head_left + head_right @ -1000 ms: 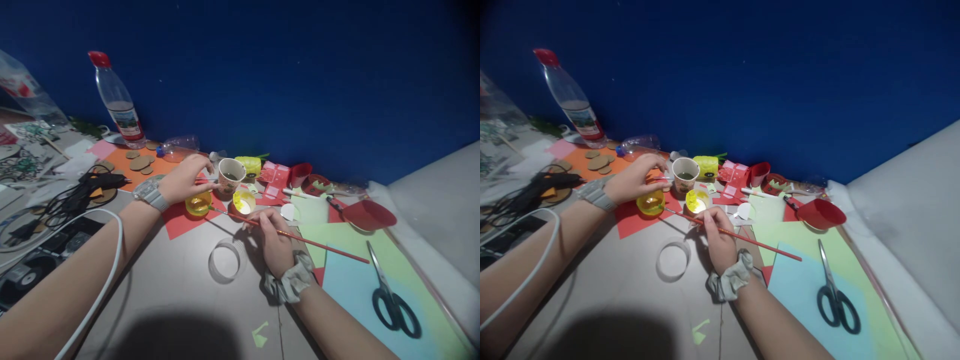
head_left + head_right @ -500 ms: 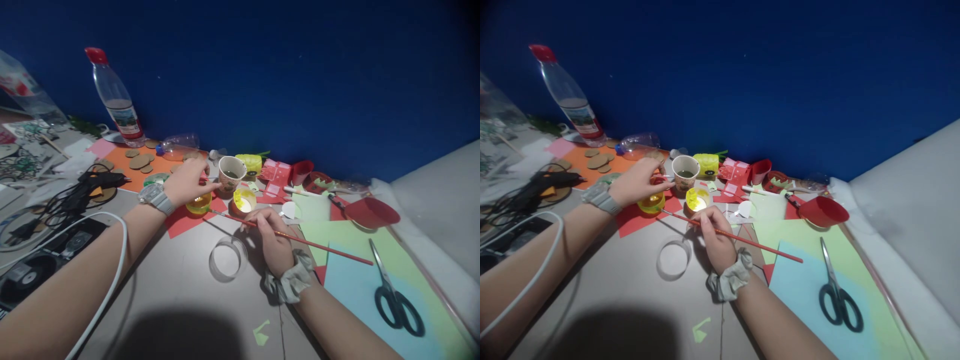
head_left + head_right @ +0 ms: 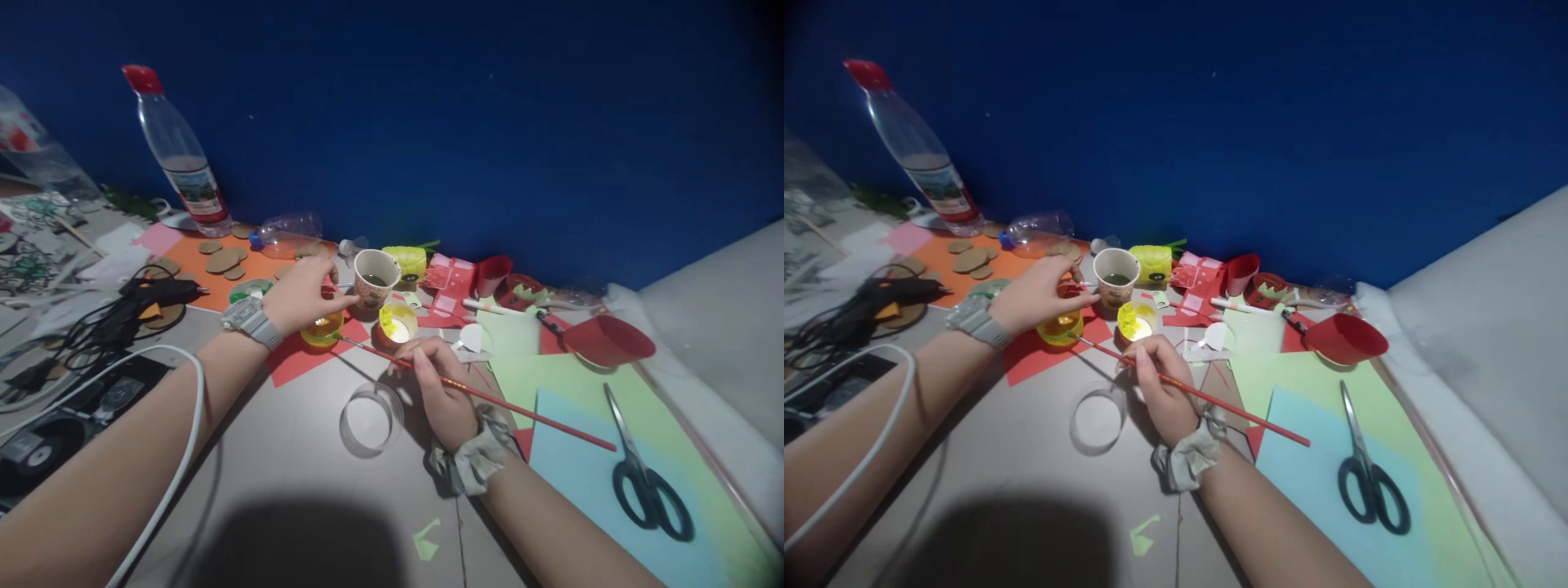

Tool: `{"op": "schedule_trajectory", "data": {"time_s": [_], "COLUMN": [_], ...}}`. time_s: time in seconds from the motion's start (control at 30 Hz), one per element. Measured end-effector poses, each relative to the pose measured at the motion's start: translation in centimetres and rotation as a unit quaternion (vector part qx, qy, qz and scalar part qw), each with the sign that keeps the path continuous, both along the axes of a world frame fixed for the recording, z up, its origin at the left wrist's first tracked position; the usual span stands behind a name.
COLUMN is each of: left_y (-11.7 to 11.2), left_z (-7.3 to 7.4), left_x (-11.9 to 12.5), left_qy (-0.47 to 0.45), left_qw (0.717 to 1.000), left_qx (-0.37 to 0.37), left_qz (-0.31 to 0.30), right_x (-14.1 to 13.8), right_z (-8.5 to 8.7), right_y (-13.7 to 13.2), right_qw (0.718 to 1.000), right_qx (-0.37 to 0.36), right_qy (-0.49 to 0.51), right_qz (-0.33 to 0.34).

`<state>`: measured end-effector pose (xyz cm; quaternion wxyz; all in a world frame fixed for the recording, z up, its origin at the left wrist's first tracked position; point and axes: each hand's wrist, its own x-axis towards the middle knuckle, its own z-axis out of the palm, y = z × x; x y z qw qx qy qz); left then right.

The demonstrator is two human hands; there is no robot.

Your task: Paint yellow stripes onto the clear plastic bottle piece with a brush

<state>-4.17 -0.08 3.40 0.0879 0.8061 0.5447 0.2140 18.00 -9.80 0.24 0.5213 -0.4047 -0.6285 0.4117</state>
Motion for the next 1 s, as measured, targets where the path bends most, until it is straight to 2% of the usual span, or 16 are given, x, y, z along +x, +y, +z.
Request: {"op": "schedule_trajectory", "data": {"time_s": [0.17,0.5,0.63,0.77,0.93,1.0], "left_y": [-0.04,0.07,0.09,0.13,0.2,0.2], "left_z": [0.16,0.7,0.81,0.74,0.61,0.57], "left_x": [0.02,-0.2,-0.13,-0.08,-0.11,-0.13], "left_qy": [0.0,-0.039,-0.037,-0.033,-0.046,-0.05], "left_qw": [1.0,0.998,0.998,0.997,0.997,0.996], "left_qx": [-0.011,-0.012,-0.008,-0.005,-0.003,-0.003], "left_qz": [-0.003,-0.041,-0.06,-0.063,-0.068,-0.068], "right_x": [-0.01,0.18,0.08,0.08,0.04,0.03], "right_z": [0.17,-0.28,-0.11,0.09,0.07,0.03], "right_y": [-0.06,-0.06,0.01,0.03,0.02,0.01], "right_qw": [0.998,0.995,0.997,0.995,0.997,0.996], "right_qx": [0.01,-0.066,-0.064,-0.054,-0.051,-0.046], "right_qy": [0.006,0.065,0.042,0.023,0.009,0.0], "right_qz": [-0.059,-0.032,-0.023,-0.084,-0.052,-0.072]}}
